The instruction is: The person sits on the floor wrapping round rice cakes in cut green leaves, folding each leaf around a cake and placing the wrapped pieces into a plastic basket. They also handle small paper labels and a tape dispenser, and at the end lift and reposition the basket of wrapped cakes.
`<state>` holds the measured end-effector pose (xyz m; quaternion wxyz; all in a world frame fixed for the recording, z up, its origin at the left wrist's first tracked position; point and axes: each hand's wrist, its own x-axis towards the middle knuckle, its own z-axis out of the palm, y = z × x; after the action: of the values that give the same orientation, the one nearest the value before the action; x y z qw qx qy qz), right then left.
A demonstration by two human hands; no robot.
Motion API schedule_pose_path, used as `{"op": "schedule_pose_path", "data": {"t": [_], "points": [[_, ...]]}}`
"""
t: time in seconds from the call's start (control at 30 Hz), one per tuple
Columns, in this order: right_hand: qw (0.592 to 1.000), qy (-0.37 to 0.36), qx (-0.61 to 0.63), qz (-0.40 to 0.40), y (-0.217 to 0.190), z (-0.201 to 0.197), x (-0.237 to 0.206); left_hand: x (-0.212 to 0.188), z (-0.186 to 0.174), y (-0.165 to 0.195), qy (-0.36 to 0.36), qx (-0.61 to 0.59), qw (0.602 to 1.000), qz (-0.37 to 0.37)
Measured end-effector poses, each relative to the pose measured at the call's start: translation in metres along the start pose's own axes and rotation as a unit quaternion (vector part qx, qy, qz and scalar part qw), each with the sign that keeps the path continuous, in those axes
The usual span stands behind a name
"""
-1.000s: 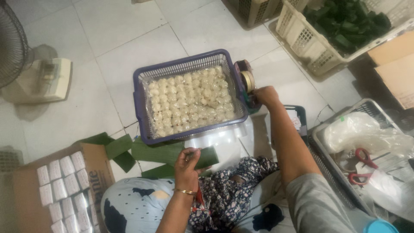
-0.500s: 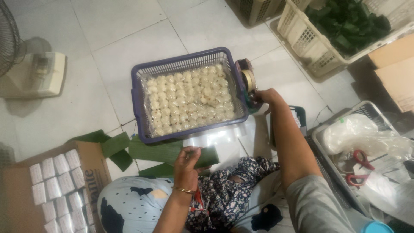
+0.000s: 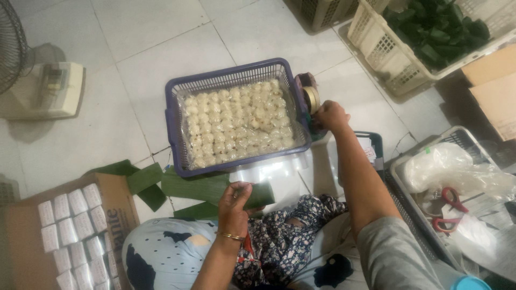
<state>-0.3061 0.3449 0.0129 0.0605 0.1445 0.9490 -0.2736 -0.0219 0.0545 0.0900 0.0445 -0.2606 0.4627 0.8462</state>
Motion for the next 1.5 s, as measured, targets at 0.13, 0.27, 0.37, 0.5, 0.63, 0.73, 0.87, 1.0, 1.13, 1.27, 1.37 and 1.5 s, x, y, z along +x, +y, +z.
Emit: {"op": "schedule_pose_path", "data": {"t": [0.13,0.27,0.37,0.5,0.63,0.73,0.87,1.0,1.13,1.27,1.37,1.5], "points": [[0.995,-0.066,0.036,0.070,-0.008,-0.010,-0.001,0.000,0.000,0.000,0.003,-0.009,1.000,-0.007],[0.993,-0.080,-0.055,0.062,-0.008,-0.008,0.012,0.000,-0.001,-0.001,0.004,-0.011,1.000,0.000],[0.991,-0.094,-0.092,0.002,-0.004,-0.003,0.022,0.000,-0.003,-0.001,0.009,-0.026,1.000,-0.012],[0.987,-0.151,-0.047,0.007,-0.002,-0.007,0.028,0.001,-0.005,-0.002,-0.004,-0.040,0.999,-0.005],[0.965,-0.202,0.089,0.139,-0.001,-0.013,0.021,0.001,-0.006,-0.003,-0.004,-0.039,0.999,-0.008],[0.894,-0.204,0.356,0.179,0.012,-0.009,0.006,0.000,-0.007,-0.004,-0.004,-0.032,0.999,-0.006],[0.773,-0.137,0.609,0.108,0.047,-0.001,-0.027,-0.001,-0.009,-0.005,-0.013,-0.037,0.999,-0.004],[0.745,-0.093,0.659,0.041,0.068,0.016,-0.060,0.000,-0.010,-0.007,-0.007,-0.032,0.999,-0.004],[0.736,-0.055,0.672,0.059,0.069,0.033,-0.081,0.000,-0.010,-0.009,-0.019,-0.044,0.999,0.001],[0.738,0.010,0.675,-0.007,0.066,0.046,-0.090,-0.003,-0.009,-0.007,-0.022,-0.045,0.999,0.012],[0.819,0.118,0.548,-0.118,0.061,0.057,-0.091,-0.006,-0.007,-0.005,-0.023,-0.033,0.999,0.021],[0.898,0.337,0.180,-0.220,0.056,0.062,-0.089,-0.011,-0.005,-0.003,-0.044,-0.037,0.997,0.054]]}}
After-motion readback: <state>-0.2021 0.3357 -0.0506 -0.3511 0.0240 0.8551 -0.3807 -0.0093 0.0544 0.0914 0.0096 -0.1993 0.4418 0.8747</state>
